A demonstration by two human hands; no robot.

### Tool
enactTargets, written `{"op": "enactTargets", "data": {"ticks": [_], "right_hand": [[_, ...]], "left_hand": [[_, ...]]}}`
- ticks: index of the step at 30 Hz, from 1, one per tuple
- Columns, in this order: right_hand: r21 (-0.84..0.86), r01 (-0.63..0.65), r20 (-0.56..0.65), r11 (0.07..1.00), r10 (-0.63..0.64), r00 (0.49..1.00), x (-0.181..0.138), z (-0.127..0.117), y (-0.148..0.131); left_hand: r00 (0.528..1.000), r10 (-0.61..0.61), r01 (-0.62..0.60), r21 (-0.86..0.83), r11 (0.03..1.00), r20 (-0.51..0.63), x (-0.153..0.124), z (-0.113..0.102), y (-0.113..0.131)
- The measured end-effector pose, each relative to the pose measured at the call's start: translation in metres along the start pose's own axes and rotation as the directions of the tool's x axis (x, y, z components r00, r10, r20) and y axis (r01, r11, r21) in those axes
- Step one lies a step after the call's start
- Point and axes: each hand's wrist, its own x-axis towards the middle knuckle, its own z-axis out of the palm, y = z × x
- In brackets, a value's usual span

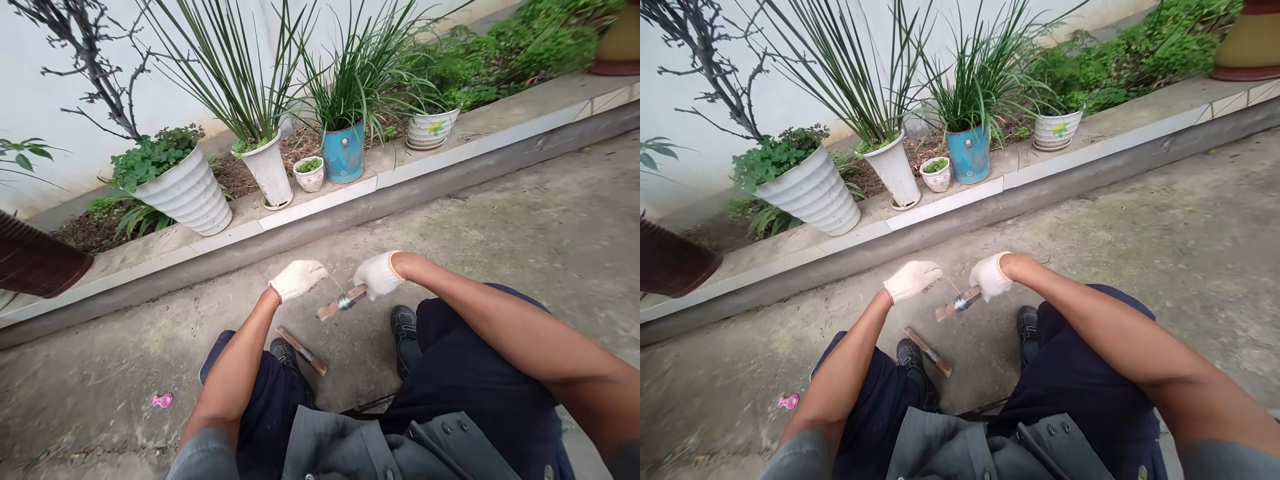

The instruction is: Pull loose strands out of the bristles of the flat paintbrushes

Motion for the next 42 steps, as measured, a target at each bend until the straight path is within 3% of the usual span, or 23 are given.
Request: {"op": "enactTargets", "data": {"ticks": [2, 4, 7, 9, 12, 16, 18, 21, 23, 26, 29, 32, 35, 38, 40, 42], "right_hand": [[0.173, 0.06, 0.129, 0.983, -0.083, 0.988, -0.007, -0.001, 0.004], [0.299, 0.113, 0.142, 0.947, -0.161, 0.977, -0.018, -0.006, 0.004], [0.426, 0.228, -0.067, 0.875, -0.221, 0.973, -0.033, -0.017, 0.001], [0.461, 0.265, -0.279, 0.847, -0.145, 0.949, -0.037, -0.024, -0.001], [0.411, 0.13, -0.504, 0.902, 0.106, 0.857, -0.029, -0.032, 0.002], [0.205, -0.243, -0.605, 0.948, 0.318, 0.73, -0.007, -0.033, 0.009], [0.098, -0.386, -0.574, 0.917, 0.369, 0.731, 0.0, -0.03, 0.009], [-0.015, -0.459, -0.442, 0.888, 0.406, 0.8, 0.004, -0.023, 0.006], [-0.093, -0.386, -0.321, 0.918, 0.339, 0.884, 0.004, -0.015, 0.004], [-0.146, -0.147, -0.08, 0.978, 0.136, 0.987, 0.003, -0.004, 0.004], [0.009, 0.002, 0.123, 1.0, -0.003, 0.992, -0.002, 0.002, 0.003], [0.201, 0.079, 0.187, 0.976, -0.118, 0.975, -0.014, -0.002, 0.002], [0.345, 0.162, 0.072, 0.925, -0.199, 0.977, -0.029, -0.012, -0.002], [0.444, 0.217, -0.23, 0.87, -0.123, 0.965, -0.036, -0.023, -0.003], [0.436, 0.151, -0.426, 0.887, 0.056, 0.903, -0.033, -0.03, -0.001], [0.367, -0.032, -0.567, 0.929, 0.251, 0.784, -0.024, -0.035, 0.004]], "left_hand": [[1.0, -0.007, 0.008, -0.031, 0.999, 0.015, 0.001, 0.001, -0.001], [1.0, -0.005, 0.007, -0.084, 0.996, 0.025, 0.002, 0.002, -0.001], [1.0, -0.004, 0.007, -0.161, 0.987, 0.018, 0.004, 0.006, 0.001], [1.0, -0.016, 0.02, -0.197, 0.98, 0.021, 0.005, 0.01, 0.003], [0.998, -0.049, 0.056, -0.201, 0.978, 0.039, 0.006, 0.018, 0.007], [0.997, -0.027, 0.038, -0.155, 0.987, 0.073, 0.007, 0.023, 0.007], [0.996, -0.01, 0.021, -0.126, 0.992, 0.093, 0.007, 0.023, 0.006], [0.996, 0.003, 0.003, -0.076, 0.997, 0.085, 0.005, 0.016, 0.005], [0.997, 0.007, -0.004, -0.042, 0.999, 0.071, 0.003, 0.011, 0.005], [0.999, 0.016, -0.016, -0.011, 1.0, 0.051, 0.0, 0.004, 0.004], [0.999, 0.029, -0.028, -0.018, 0.999, 0.023, 0.0, 0.002, 0.001], [1.0, 0.026, -0.025, -0.054, 0.998, 0.015, 0.001, 0.003, -0.002], [1.0, 0.024, -0.022, -0.09, 0.996, 0.018, 0.003, 0.004, -0.002], [0.999, 0.025, -0.022, -0.111, 0.994, 0.024, 0.004, 0.006, 0.0], [0.999, 0.026, -0.021, -0.132, 0.991, 0.039, 0.004, 0.009, 0.002], [0.998, 0.031, -0.021, -0.144, 0.989, 0.064, 0.004, 0.013, 0.005]]}}
